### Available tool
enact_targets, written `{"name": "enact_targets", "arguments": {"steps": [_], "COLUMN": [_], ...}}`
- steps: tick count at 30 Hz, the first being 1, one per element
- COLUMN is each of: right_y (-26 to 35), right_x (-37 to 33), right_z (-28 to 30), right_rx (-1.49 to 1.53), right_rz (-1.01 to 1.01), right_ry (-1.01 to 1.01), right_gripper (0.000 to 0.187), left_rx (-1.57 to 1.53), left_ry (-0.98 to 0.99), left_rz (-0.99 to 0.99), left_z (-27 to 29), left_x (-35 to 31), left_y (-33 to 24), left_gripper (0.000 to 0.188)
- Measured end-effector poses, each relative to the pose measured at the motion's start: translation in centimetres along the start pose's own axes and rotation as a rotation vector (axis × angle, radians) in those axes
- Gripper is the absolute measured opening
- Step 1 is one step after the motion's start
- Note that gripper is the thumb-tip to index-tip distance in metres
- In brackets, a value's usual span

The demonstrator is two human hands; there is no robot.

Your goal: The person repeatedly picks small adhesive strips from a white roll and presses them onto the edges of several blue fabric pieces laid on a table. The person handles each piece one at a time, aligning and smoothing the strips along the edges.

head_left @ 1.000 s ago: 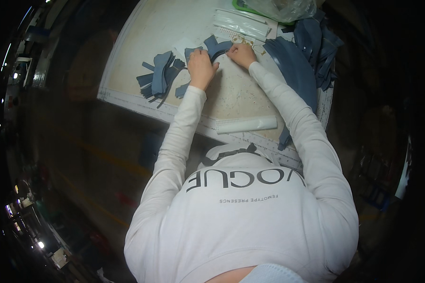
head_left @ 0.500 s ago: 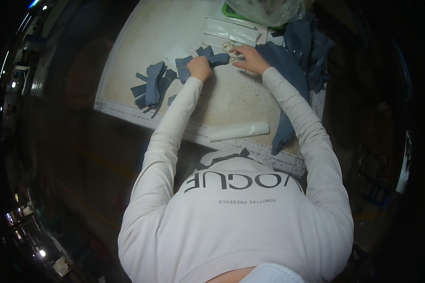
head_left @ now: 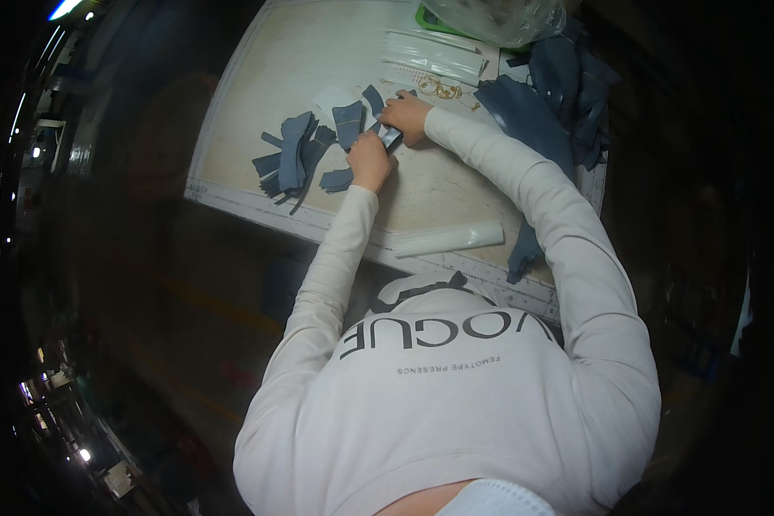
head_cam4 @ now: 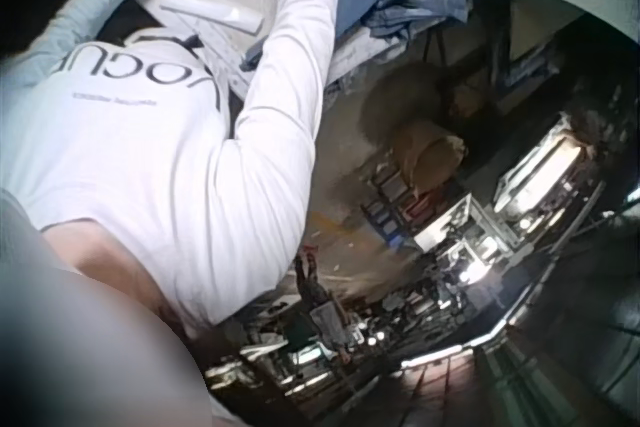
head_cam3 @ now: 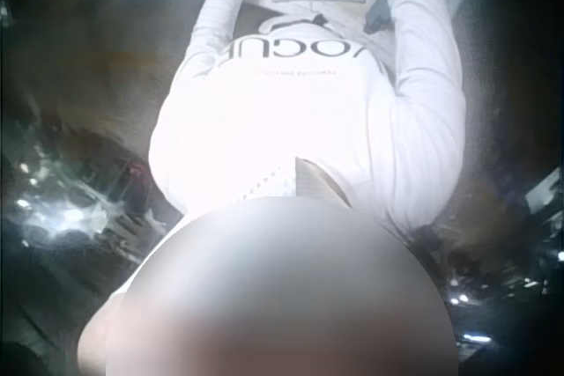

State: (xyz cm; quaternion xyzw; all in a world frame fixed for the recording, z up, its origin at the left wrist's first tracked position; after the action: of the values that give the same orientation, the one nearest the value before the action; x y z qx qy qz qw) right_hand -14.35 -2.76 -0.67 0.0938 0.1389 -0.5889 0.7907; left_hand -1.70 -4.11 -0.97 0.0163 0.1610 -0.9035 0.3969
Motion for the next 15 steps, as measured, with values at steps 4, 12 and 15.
{"name": "enact_targets", "arguments": {"steps": [4, 12, 15], "right_y": [0.1, -0.7, -0.7], "right_x": [-0.3, 2.0, 4.0], "right_z": [0.4, 4.0, 3.8], "right_rx": [-0.086, -0.132, -0.196], "right_rz": [0.107, 0.177, 0.162], "right_ry": [0.004, 0.036, 0.061], "right_gripper": [0.036, 0.034, 0.036], "left_rx": [0.052, -0.016, -0.051], "left_ry": [-0.015, -0.137, -0.198], "left_rz": [0.022, 0.147, 0.183], "left_z": [-0.4, -0.1, 0.0], "left_x": [-1.8, -4.7, -5.0], "left_y": [0.4, 2.3, 2.8], "left_gripper": [0.048, 0.051, 0.049]}}
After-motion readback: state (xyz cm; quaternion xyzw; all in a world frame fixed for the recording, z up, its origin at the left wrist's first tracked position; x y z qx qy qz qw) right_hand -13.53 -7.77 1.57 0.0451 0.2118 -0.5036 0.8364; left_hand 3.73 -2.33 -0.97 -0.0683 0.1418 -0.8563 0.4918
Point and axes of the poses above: each hand's wrist, its own x-axis towards the middle knuckle, its own z-axis out of the back of the hand, y = z × x, the point moved 4 cm from there along x, towards the middle knuckle, and after that the axes turned 10 degrees about y, right-handed, at the moved point
